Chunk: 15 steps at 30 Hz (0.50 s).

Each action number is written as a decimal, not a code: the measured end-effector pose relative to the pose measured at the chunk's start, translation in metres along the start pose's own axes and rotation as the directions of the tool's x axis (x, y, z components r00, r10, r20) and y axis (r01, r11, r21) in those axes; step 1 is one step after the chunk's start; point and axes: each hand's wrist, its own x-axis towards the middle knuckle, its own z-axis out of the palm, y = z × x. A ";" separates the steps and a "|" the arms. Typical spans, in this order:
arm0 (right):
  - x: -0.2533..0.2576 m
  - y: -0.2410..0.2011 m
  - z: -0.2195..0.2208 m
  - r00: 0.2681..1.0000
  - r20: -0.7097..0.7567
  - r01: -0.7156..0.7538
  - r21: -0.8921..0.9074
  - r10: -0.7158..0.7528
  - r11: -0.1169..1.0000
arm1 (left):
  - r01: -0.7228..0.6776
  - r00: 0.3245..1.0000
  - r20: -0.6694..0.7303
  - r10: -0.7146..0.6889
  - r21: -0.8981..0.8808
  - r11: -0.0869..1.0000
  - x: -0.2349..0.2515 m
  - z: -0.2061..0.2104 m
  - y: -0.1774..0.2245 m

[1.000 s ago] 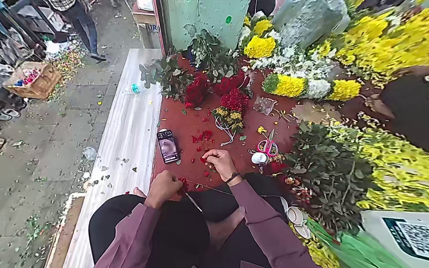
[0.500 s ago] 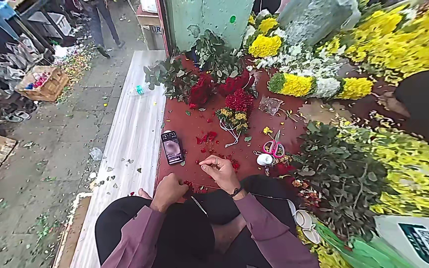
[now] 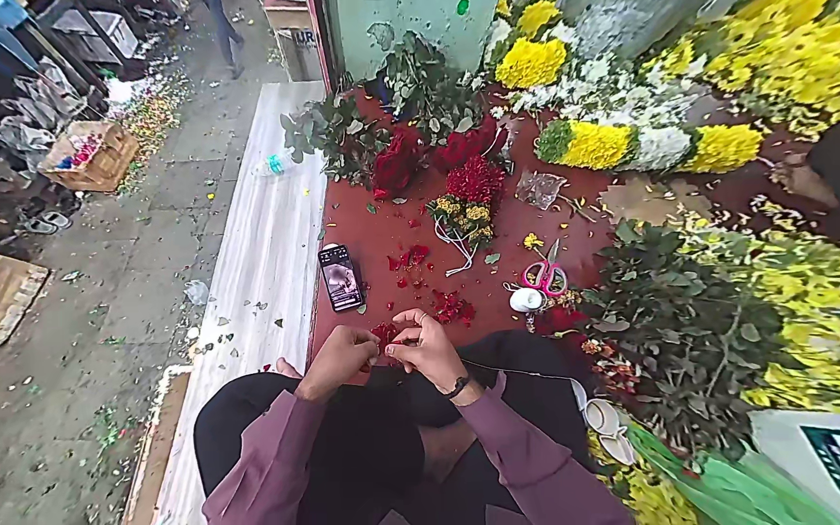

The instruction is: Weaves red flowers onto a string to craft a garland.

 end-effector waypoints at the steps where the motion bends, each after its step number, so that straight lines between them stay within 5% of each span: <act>1: 0.002 0.002 -0.001 1.000 -0.024 -0.013 -0.013 0.012 1.000 | -0.019 1.000 0.011 0.019 -0.006 1.000 -0.001 0.000 0.001; 7: 0.006 0.004 -0.004 0.991 -0.066 -0.118 -0.068 0.114 0.991 | -0.117 0.993 0.025 0.115 0.145 0.982 0.001 -0.002 -0.003; 11: 0.009 0.004 -0.021 0.964 0.101 -0.230 -0.137 0.245 0.964 | -0.151 0.988 -0.016 0.156 0.178 0.972 0.000 -0.006 -0.001; 13: 0.007 -0.006 -0.030 0.991 0.042 -0.102 -0.359 0.125 0.928 | -0.147 0.982 -0.083 0.168 0.212 0.966 0.001 -0.007 -0.001; 15: 0.002 -0.015 -0.030 0.982 -0.115 0.045 -0.619 -0.148 0.784 | -0.123 0.979 -0.132 0.155 0.224 0.967 0.001 -0.009 -0.002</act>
